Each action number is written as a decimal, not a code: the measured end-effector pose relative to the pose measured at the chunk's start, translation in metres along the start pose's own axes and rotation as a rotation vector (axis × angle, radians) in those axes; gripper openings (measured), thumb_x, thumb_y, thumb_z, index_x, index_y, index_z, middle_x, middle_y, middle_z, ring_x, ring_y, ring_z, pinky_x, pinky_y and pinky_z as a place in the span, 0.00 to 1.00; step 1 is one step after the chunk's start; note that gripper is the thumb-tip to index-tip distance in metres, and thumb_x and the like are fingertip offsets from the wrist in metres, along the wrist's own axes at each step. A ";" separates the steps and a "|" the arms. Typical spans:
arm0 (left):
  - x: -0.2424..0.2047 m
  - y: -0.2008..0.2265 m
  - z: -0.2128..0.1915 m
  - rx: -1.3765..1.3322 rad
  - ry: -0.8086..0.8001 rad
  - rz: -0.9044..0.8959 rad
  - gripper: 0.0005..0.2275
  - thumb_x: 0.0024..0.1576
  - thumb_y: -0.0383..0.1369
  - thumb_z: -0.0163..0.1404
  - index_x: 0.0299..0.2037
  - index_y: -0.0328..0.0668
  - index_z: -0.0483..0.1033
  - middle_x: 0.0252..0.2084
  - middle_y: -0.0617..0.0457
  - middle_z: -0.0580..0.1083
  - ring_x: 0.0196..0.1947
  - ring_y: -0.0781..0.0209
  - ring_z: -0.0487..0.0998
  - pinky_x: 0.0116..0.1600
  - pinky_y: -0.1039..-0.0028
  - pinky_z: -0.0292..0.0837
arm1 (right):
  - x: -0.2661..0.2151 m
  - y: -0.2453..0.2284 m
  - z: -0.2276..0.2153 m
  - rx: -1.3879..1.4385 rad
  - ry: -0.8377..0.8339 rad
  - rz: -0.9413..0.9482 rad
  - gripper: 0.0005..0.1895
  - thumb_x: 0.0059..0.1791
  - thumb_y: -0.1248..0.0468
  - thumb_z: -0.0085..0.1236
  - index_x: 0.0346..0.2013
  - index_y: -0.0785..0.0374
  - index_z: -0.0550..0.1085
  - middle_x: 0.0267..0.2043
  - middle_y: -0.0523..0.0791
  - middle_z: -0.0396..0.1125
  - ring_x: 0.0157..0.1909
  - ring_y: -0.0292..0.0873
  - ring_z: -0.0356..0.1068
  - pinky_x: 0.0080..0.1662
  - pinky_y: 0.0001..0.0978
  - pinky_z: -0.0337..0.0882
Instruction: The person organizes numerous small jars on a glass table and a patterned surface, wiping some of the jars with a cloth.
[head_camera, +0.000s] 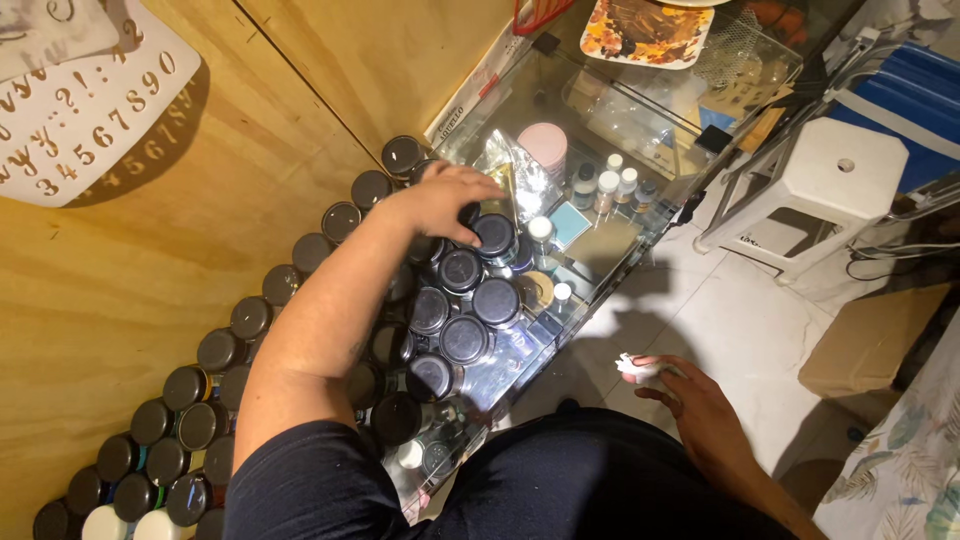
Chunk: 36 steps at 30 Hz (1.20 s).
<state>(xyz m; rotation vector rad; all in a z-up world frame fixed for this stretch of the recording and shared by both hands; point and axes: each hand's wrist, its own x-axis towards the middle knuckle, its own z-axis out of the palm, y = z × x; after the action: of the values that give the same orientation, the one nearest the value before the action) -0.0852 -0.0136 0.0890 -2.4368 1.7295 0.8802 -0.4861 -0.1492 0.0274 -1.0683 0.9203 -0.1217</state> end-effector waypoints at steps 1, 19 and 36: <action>0.014 -0.011 0.019 0.003 -0.002 0.003 0.38 0.48 0.43 0.63 0.71 0.67 0.60 0.75 0.61 0.57 0.76 0.51 0.48 0.75 0.43 0.23 | 0.009 0.016 -0.010 0.004 0.003 -0.001 0.19 0.52 0.72 0.40 0.46 0.79 0.78 0.55 0.57 0.75 0.56 0.54 0.76 0.55 0.43 0.71; 0.106 0.248 0.060 -0.240 0.334 0.916 0.14 0.61 0.37 0.53 0.55 0.48 0.76 0.52 0.48 0.77 0.54 0.43 0.78 0.58 0.52 0.74 | -0.059 0.025 -0.131 -0.053 0.416 -0.234 0.24 0.58 0.63 0.39 0.70 0.62 0.63 0.50 0.49 0.78 0.52 0.48 0.77 0.62 0.40 0.70; 0.209 0.635 0.381 -0.943 -0.593 0.677 0.11 0.66 0.31 0.50 0.57 0.39 0.76 0.50 0.43 0.79 0.47 0.57 0.80 0.57 0.66 0.74 | -0.237 0.234 -0.405 0.934 0.906 -0.266 0.34 0.55 0.64 0.54 0.74 0.68 0.56 0.71 0.59 0.51 0.62 0.57 0.66 0.54 0.55 0.75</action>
<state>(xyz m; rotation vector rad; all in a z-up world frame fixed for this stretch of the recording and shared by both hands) -0.7577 -0.3096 -0.1401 -1.4337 2.1432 2.6333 -0.9966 -0.1936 -0.0841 -0.1963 1.3016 -1.2094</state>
